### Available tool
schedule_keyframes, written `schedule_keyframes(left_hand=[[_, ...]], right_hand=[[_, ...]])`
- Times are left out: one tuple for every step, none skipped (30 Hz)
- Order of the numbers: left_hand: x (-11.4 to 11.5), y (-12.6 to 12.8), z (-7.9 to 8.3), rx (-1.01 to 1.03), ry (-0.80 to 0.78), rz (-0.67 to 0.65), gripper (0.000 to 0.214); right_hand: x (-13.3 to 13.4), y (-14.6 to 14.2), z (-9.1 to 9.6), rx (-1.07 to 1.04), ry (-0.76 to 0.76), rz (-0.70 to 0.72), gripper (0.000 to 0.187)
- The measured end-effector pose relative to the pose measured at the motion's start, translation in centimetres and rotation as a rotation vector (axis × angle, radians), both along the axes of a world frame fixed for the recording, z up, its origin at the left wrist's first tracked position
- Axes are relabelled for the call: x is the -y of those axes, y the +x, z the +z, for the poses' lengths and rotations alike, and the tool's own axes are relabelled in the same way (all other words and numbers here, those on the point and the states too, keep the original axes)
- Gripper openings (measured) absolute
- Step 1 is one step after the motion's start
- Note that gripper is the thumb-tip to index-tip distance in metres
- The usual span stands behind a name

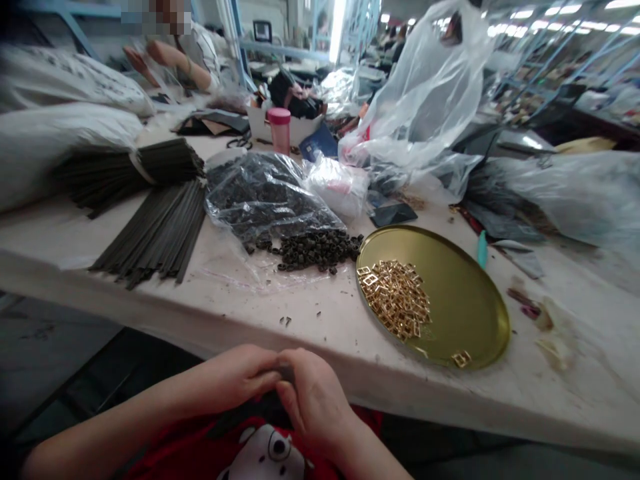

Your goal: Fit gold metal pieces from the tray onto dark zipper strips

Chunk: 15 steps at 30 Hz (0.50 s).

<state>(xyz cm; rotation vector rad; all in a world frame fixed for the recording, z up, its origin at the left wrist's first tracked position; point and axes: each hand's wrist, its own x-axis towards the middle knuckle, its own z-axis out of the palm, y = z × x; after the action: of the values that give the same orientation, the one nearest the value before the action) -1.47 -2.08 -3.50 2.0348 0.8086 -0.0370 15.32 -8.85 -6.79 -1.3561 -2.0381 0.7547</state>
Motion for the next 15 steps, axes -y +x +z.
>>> schedule_keyframes(left_hand=[[-0.7, 0.2, -0.1, -0.009, 0.102, 0.032, 0.025], [-1.4, 0.4, -0.3, -0.028, 0.216, 0.076, 0.024], [-2.2, 0.8, -0.6, -0.051, 0.333, 0.125, 0.024], [-3.0, 1.1, -0.9, -0.072, 0.451, 0.162, 0.023], [-3.7, 1.3, -1.3, -0.108, 0.558, 0.192, 0.02], [-4.4, 1.5, -1.8, -0.134, 0.604, 0.205, 0.018], [-5.0, 1.4, -2.2, -0.155, 0.634, 0.216, 0.016], [-5.5, 1.2, -2.5, -0.173, 0.664, 0.23, 0.014], [-5.9, 0.7, -2.8, -0.189, 0.69, 0.25, 0.015], [-6.4, 0.0, -2.8, -0.209, 0.712, 0.276, 0.017], [-6.9, -0.9, -2.7, -0.234, 0.731, 0.309, 0.018], [-7.5, -2.1, -2.5, -0.266, 0.748, 0.348, 0.019], [-8.3, -3.4, -2.1, -0.304, 0.762, 0.392, 0.019], [-9.3, -4.9, -1.6, -0.35, 0.774, 0.441, 0.02], [-10.6, -6.5, -1.1, -0.4, 0.783, 0.494, 0.022]], right_hand=[[-1.0, 0.4, 0.1, 0.05, 0.043, -0.012, 0.021], [-2.0, 1.0, 0.1, 0.1, 0.088, -0.045, 0.019], [-3.1, 1.5, 0.0, 0.147, 0.137, -0.09, 0.018], [-4.1, 2.1, -0.3, 0.184, 0.19, -0.151, 0.018], [-4.9, 2.7, -0.8, 0.215, 0.239, -0.215, 0.018], [-5.6, 3.2, -1.5, 0.248, 0.269, -0.261, 0.019], [-6.1, 3.5, -2.3, 0.29, 0.297, -0.296, 0.02], [-6.4, 3.8, -3.2, 0.326, 0.336, -0.323, 0.022], [-6.5, 4.0, -4.0, 0.347, 0.377, -0.333, 0.027], [-6.4, 4.1, -4.8, 0.366, 0.405, -0.341, 0.031], [-6.3, 4.3, -5.6, 0.383, 0.438, -0.349, 0.034], [-6.2, 4.4, -6.2, 0.399, 0.465, -0.355, 0.036], [-6.1, 4.6, -6.8, 0.414, 0.49, -0.364, 0.038], [-6.0, 4.8, -7.3, 0.428, 0.515, -0.374, 0.039], [-6.0, 5.0, -7.8, 0.438, 0.542, -0.381, 0.041]])
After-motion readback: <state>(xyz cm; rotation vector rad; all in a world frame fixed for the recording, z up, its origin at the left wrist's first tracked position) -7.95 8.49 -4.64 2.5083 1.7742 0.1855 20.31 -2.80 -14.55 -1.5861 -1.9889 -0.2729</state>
